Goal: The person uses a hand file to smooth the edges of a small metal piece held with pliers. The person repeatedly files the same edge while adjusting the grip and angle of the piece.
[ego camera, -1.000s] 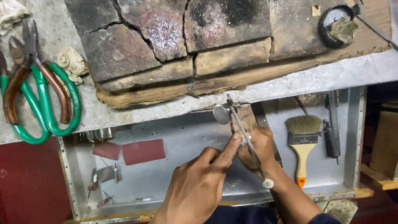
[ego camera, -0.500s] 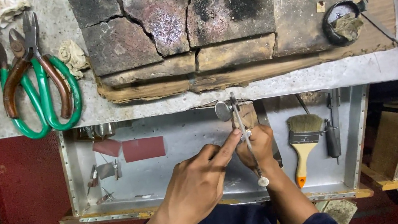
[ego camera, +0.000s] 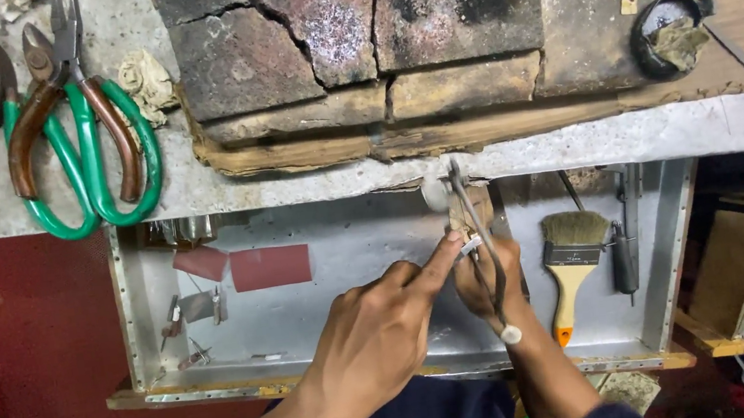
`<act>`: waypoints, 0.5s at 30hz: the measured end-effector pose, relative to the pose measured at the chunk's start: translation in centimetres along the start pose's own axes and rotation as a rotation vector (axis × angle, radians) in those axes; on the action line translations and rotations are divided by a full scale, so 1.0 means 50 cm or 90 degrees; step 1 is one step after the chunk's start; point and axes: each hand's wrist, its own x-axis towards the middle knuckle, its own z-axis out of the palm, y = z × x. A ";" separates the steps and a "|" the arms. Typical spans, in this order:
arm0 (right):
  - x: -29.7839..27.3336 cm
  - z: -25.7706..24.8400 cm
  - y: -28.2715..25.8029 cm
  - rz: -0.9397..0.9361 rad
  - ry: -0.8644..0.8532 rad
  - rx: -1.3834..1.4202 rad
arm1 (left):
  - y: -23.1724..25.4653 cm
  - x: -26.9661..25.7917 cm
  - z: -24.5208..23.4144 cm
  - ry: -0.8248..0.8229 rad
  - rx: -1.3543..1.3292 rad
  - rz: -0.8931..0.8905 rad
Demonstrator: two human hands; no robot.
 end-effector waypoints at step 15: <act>0.030 0.007 -0.003 0.014 0.009 0.029 | 0.004 0.006 -0.005 -0.054 -0.010 -0.031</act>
